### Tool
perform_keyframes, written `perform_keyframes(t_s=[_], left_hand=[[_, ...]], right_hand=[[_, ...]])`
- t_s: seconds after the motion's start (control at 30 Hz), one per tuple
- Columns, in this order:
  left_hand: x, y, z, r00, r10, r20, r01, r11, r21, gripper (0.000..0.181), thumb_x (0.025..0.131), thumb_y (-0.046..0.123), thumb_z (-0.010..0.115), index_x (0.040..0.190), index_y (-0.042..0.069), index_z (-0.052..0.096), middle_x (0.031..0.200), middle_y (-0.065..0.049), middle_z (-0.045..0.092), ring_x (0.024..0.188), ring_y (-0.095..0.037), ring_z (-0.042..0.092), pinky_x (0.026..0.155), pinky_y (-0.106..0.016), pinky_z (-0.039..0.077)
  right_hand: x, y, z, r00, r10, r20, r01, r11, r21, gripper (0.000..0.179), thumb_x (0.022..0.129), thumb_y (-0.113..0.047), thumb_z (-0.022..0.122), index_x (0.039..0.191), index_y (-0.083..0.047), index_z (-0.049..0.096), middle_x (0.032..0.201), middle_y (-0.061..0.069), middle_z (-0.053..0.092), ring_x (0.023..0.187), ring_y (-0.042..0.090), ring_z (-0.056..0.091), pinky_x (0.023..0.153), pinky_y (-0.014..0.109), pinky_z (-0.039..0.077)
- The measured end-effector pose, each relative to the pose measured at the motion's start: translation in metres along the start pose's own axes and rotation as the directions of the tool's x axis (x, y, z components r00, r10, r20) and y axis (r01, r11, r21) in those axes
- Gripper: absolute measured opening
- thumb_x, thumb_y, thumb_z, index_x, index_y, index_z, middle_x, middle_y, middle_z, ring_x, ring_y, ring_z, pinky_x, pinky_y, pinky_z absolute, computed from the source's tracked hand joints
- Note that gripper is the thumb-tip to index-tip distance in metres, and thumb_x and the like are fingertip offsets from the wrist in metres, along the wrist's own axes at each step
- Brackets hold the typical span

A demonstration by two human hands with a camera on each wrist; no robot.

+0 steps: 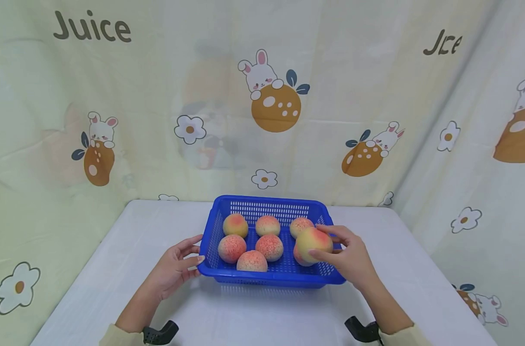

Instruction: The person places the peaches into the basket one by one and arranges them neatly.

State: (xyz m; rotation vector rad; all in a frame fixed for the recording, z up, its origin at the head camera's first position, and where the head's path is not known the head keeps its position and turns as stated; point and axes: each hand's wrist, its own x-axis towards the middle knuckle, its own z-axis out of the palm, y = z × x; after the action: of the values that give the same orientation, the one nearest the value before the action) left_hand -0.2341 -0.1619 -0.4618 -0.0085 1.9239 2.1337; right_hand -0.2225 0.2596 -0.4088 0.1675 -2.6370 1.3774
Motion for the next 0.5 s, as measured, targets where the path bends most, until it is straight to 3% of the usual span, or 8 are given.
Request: perform_keyframes(t_s=[0.27, 0.5], left_hand=[[-0.001, 0.002, 0.001, 1.000, -0.002, 0.000, 0.002, 1.000, 0.002, 0.067, 0.097, 0.006, 0.068, 0.157, 0.013, 0.039, 0.124, -0.012, 0.056, 0.087, -0.016, 0.067, 0.076, -0.026, 0.059], [-0.001, 0.002, 0.002, 1.000, -0.010, -0.002, 0.010, 1.000, -0.001, 0.066, 0.098, 0.005, 0.066, 0.158, 0.012, 0.038, 0.124, -0.012, 0.056, 0.086, -0.016, 0.067, 0.076, -0.026, 0.059]], right_hand=[[0.003, -0.003, 0.009, 0.999, 0.031, 0.041, -0.031, 1.000, -0.004, 0.066, 0.078, -0.041, 0.089, 0.136, -0.021, 0.066, 0.133, 0.009, 0.064, 0.107, 0.028, 0.062, 0.081, 0.030, 0.058], [0.005, -0.004, 0.015, 0.996, 0.044, 0.079, -0.045, 0.999, 0.011, 0.068, 0.075, -0.041, 0.092, 0.135, -0.022, 0.066, 0.134, 0.008, 0.064, 0.112, 0.029, 0.062, 0.086, 0.038, 0.061]])
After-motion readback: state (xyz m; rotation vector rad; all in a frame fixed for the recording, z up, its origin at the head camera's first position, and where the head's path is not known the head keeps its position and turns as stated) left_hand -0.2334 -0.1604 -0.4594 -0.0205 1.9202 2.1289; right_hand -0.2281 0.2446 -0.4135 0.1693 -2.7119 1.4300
